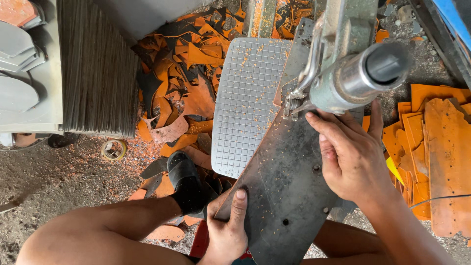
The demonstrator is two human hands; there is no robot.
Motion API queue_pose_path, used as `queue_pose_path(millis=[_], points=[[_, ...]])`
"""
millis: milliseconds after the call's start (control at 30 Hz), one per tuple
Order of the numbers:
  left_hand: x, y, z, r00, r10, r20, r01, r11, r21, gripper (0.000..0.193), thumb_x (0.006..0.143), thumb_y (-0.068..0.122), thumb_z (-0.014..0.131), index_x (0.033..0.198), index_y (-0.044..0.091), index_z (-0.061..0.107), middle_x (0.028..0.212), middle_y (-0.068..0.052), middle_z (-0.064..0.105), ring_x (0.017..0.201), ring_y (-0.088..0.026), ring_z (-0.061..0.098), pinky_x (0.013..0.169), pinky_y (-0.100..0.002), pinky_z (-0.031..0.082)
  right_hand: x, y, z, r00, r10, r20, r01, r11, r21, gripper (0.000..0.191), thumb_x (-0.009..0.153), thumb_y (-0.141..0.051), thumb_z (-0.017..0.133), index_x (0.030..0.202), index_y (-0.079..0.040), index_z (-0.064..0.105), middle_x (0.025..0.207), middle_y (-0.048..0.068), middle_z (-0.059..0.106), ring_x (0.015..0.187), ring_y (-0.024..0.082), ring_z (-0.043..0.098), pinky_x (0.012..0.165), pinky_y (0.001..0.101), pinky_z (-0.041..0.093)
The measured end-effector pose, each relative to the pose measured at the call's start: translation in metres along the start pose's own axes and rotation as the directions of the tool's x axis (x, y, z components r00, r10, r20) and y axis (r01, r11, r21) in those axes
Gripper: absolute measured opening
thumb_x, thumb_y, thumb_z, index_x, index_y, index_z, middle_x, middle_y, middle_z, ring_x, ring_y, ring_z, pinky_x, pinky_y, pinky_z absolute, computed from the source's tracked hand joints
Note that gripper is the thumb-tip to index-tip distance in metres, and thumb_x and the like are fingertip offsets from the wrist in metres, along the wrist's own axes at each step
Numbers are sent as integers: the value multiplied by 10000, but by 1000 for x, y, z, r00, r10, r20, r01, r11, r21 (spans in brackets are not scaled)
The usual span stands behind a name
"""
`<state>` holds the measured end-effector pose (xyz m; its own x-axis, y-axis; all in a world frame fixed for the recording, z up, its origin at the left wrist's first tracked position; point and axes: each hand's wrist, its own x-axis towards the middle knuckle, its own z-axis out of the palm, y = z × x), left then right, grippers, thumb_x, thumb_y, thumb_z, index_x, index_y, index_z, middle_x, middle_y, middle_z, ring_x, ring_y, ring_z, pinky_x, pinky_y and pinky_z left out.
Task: The person uses a vertical cutting machine to cut a dark rubber sheet into curved shapes. They guide the material through the blade, reposition it multiple times, and remove cut pieces to continue cutting.
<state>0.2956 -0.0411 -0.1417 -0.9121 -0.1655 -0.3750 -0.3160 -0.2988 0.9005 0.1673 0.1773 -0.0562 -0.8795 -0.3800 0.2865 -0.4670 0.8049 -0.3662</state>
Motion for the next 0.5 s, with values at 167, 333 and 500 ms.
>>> queue_pose_path(millis=[167,333,500], points=[[5,4,2,1000,-8,-7,8,1000,17,370,1009,295,603,1013,-32,776,635,77,513,606,-45,419,546,-240,344,5,0,-1,1000,-1,-12,1,1000,10,397,916,23,556,1282,-81,671,1167,94,721,1187,303,652,1272,684,135],[12,11,4,1000,10,7,-10,1000,24,413,1047,294,604,779,-15,660,627,76,455,602,-47,372,530,-254,297,10,3,0,999,-22,-38,23,1000,13,333,919,47,589,1219,-67,681,1130,112,712,1168,300,653,1270,633,197],[20,18,5,999,48,-4,-47,997,55,418,1054,299,608,751,10,608,636,82,429,605,-43,346,531,-257,276,10,10,5,997,-44,-66,42,999,-26,332,888,59,597,1187,-59,681,1090,118,707,1139,315,651,1277,608,244]])
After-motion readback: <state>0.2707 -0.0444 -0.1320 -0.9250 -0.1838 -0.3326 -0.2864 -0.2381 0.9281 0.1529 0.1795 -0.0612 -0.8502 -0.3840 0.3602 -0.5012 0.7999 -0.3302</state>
